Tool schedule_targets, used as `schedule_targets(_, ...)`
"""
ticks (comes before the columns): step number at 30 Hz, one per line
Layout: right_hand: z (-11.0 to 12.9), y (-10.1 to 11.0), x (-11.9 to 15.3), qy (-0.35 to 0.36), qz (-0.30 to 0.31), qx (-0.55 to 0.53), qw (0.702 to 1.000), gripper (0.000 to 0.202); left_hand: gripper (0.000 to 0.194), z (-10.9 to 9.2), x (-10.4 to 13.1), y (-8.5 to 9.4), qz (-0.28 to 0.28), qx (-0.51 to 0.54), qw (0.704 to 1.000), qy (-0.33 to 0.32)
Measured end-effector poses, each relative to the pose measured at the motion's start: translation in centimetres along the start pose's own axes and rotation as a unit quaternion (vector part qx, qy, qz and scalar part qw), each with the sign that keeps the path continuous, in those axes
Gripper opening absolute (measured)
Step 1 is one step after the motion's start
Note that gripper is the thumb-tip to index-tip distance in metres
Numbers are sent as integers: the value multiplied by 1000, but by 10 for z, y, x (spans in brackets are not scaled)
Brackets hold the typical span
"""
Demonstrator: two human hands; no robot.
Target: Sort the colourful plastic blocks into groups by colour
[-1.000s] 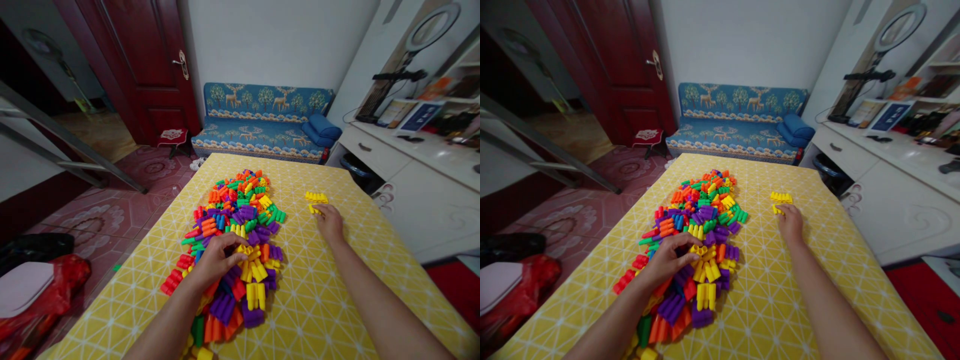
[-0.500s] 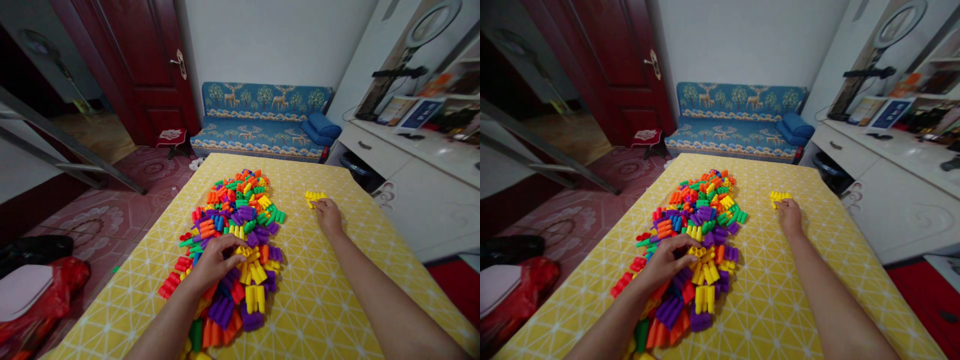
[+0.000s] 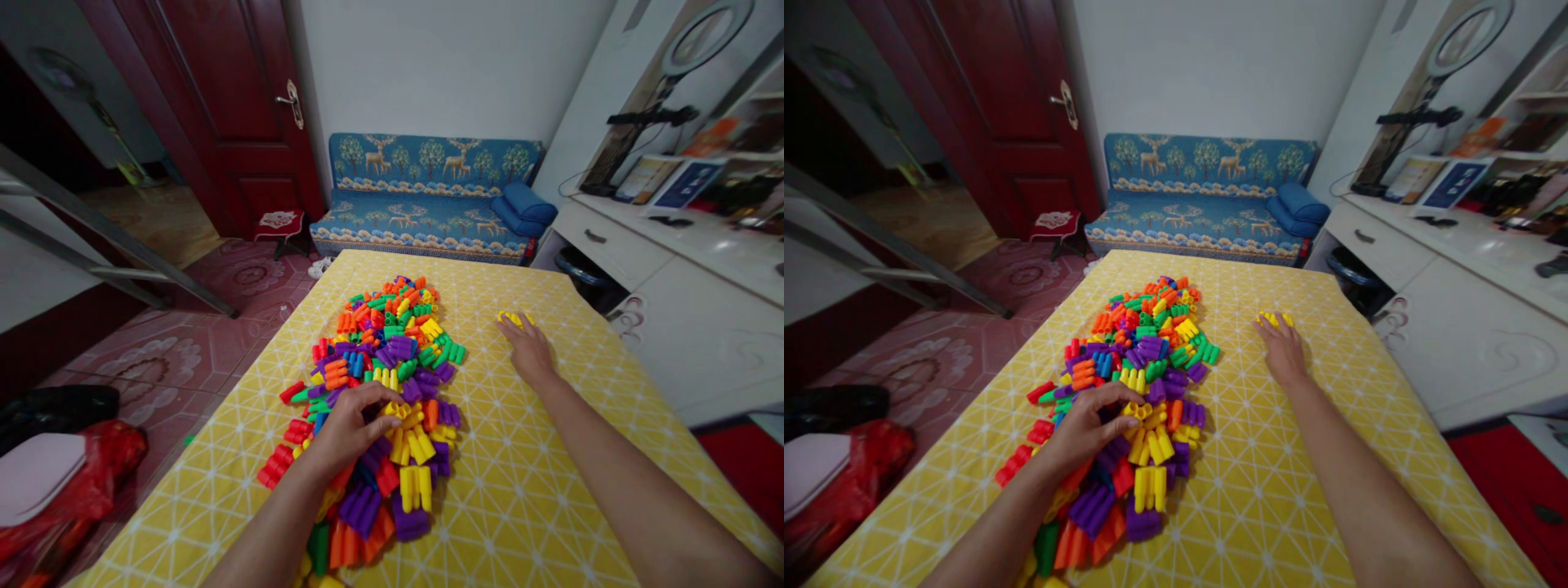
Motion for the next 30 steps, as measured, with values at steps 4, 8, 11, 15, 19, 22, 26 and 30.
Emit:
schedule_targets(4,-7,-11,-2,25,20,-30,999,81,23,-1,0,0,0,-1,1000,1)
schedule_targets(8,-10,-20,-4,33,25,-55,998,78,23,1,0,0,0,3,1000,-1)
schedule_targets(11,-10,-20,-4,26,26,-56,998,76,23,1,0,0,-1,3,1000,-1)
schedule_targets(15,-8,-13,-3,32,-3,-44,999,74,23,0,0,-1,-1,4,1000,0)
schedule_targets(19,-5,-6,-2,10,-30,-16,999,59,24,0,-1,-1,3,5,1000,2)
schedule_targets(22,0,-3,-5,-10,-14,18,1000,49,23,1,-1,0,1,5,1000,3)
schedule_targets(26,6,-3,-9,-4,36,31,999,52,23,1,-1,0,4,11,1000,2)
schedule_targets(30,5,-7,-11,2,60,34,998,52,24,-1,-1,0,4,9,1000,-3)
Point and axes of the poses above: each hand's wrist, its own x-axis away from the middle knuckle, its own y-axis out of the back of the hand, z = x × y, the point moved 2 cm from there along -x, towards the middle knuckle, and after that the axes turned 13 degrees about x, right-handed, at the moved point
